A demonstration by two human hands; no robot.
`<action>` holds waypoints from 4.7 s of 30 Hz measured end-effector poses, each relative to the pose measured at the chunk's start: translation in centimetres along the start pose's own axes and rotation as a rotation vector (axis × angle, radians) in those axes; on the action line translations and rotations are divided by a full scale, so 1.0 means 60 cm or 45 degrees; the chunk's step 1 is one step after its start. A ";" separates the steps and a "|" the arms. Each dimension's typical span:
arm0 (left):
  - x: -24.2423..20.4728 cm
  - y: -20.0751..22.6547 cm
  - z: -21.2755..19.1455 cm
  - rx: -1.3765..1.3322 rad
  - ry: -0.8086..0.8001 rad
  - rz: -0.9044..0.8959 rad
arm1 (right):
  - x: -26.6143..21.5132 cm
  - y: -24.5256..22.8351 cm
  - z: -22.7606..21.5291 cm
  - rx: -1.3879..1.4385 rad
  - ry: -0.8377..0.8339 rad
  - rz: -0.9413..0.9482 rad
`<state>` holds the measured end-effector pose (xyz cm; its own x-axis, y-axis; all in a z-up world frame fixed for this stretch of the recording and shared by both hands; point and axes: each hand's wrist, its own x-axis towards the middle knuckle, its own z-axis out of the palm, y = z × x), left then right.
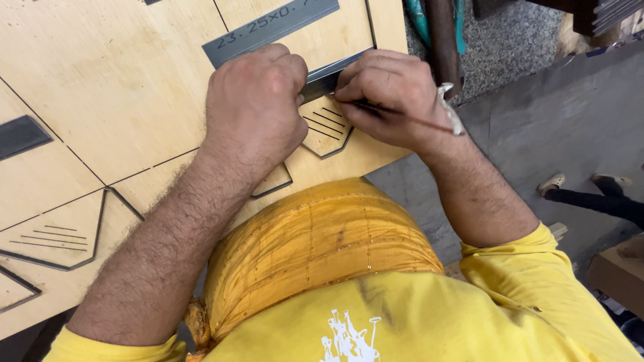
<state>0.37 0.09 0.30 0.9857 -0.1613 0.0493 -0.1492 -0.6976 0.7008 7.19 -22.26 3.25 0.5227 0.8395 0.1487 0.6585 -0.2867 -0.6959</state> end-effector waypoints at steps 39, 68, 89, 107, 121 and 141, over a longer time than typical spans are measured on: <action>0.004 0.037 -0.009 0.349 -0.084 -0.273 | -0.106 0.001 0.053 0.435 0.735 0.491; 0.028 0.024 -0.042 0.307 -0.144 -0.415 | -0.096 -0.004 0.051 0.447 0.725 0.476; -0.314 -0.190 -0.301 0.446 0.313 -0.564 | -0.111 -0.009 0.065 0.352 0.799 0.537; -0.311 -0.251 -0.329 -0.005 -0.178 -0.671 | -0.063 -0.133 0.171 0.513 1.202 0.519; -0.350 -0.302 -0.347 0.305 0.045 -0.024 | 0.048 -0.276 0.292 0.491 0.787 0.443; -0.334 -0.289 -0.336 0.105 -0.340 -0.044 | 0.081 -0.275 0.323 0.475 0.562 0.478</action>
<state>-15.21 29.52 1.52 0.9363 -0.3069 -0.1707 -0.1324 -0.7586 0.6379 -11.63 -4.53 1.83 0.9027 0.4251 0.0671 0.2003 -0.2770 -0.9398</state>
